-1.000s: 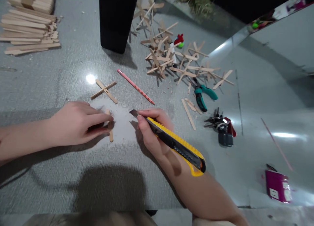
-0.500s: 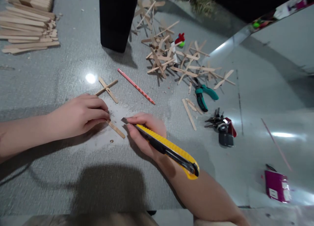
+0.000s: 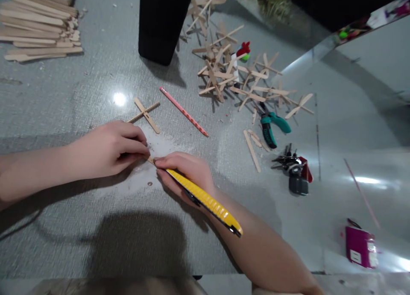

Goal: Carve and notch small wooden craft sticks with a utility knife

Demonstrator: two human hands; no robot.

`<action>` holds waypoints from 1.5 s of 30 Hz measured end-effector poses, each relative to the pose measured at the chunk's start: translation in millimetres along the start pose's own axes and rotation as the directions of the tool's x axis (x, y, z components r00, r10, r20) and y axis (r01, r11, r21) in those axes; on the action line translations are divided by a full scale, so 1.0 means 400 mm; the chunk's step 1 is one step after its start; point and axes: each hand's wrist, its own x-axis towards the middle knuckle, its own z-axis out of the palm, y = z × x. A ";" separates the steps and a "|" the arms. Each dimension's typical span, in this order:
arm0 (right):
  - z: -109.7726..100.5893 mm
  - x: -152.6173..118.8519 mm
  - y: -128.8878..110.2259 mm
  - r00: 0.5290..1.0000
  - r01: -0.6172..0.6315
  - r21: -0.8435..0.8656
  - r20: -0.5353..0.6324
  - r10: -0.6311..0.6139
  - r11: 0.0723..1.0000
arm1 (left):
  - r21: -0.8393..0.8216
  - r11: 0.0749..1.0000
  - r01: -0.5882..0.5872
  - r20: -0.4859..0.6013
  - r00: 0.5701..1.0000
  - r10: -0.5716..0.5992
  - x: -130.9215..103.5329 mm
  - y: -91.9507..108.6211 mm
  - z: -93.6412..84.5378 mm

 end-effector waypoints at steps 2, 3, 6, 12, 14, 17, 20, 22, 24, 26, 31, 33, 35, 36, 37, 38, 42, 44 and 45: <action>0.000 0.001 -0.001 1.000 -0.009 -0.005 0.000 0.009 1.000 | -0.003 1.000 0.008 0.001 1.000 -0.008 0.001 0.003 0.000; 0.000 0.002 -0.001 1.000 -0.011 -0.006 0.001 0.011 1.000 | 0.000 1.000 0.011 0.003 1.000 -0.011 0.001 0.004 0.000; -0.001 0.004 -0.003 1.000 -0.010 -0.005 0.003 0.010 1.000 | 0.016 1.000 0.017 0.010 1.000 -0.018 0.002 0.006 0.002; -0.001 0.003 0.001 1.000 0.003 -0.012 0.019 -0.003 1.000 | 0.066 0.997 0.031 0.013 0.999 -0.032 0.005 0.013 0.007; -0.002 0.005 0.001 1.000 0.009 -0.017 0.024 -0.009 1.000 | 0.066 0.997 0.037 0.007 0.999 -0.037 0.006 0.015 0.008; -0.002 0.006 0.000 1.000 0.020 -0.021 0.023 -0.020 1.000 | 0.051 0.998 0.047 -0.004 0.999 -0.047 0.007 0.019 0.010; -0.001 0.005 0.000 0.999 0.031 -0.024 0.020 -0.031 0.999 | 0.042 0.997 0.064 -0.006 0.998 -0.064 0.008 0.021 0.011; -0.002 0.005 0.000 1.000 0.020 -0.027 0.020 -0.019 0.999 | 0.037 0.996 0.075 0.000 0.997 -0.076 0.009 0.021 0.012; -0.003 0.004 0.000 1.000 0.013 -0.027 0.027 -0.012 1.000 | 0.032 0.996 0.084 0.010 0.996 -0.084 0.010 0.022 0.012; -0.006 0.005 -0.001 0.998 0.029 -0.032 0.051 -0.027 0.999 | 0.027 0.996 0.089 0.026 0.996 -0.090 0.012 0.022 0.013; -0.009 0.001 -0.007 0.989 0.107 -0.117 0.119 -0.093 0.987 | 0.037 0.994 0.104 0.061 0.992 -0.106 0.021 0.027 0.015; -0.007 -0.002 -0.011 0.986 0.122 -0.156 0.130 -0.102 0.980 | 0.044 0.993 0.106 0.069 0.992 -0.109 0.024 0.028 0.015; -0.004 -0.004 -0.014 0.985 0.134 -0.180 0.135 -0.110 0.975 | 0.057 0.993 0.108 0.077 0.991 -0.112 0.027 0.029 0.015; -0.002 -0.003 -0.015 0.985 0.134 -0.189 0.135 -0.109 0.973 | 0.064 0.992 0.107 0.080 0.990 -0.112 0.028 0.030 0.014; -0.001 -0.003 -0.016 0.985 0.134 -0.193 0.133 -0.109 0.972 | 0.069 0.992 0.109 0.085 0.990 -0.115 0.029 0.030 0.014; 0.000 -0.002 -0.017 0.986 0.132 -0.194 0.131 -0.108 0.972 | 0.074 0.991 0.112 0.090 0.989 -0.118 0.030 0.030 0.014; 0.001 0.000 -0.020 0.986 0.125 -0.210 0.136 -0.098 0.970 | 0.082 0.989 0.126 0.110 0.985 -0.135 0.032 0.030 0.015; 0.000 -0.002 -0.022 0.987 0.119 -0.218 0.135 -0.090 0.969 | 0.097 0.986 0.135 0.113 0.983 -0.146 0.033 0.031 0.017; -0.001 -0.003 -0.024 0.987 0.117 -0.225 0.136 -0.088 0.967 | 0.105 0.985 0.140 0.116 0.982 -0.152 0.033 0.032 0.017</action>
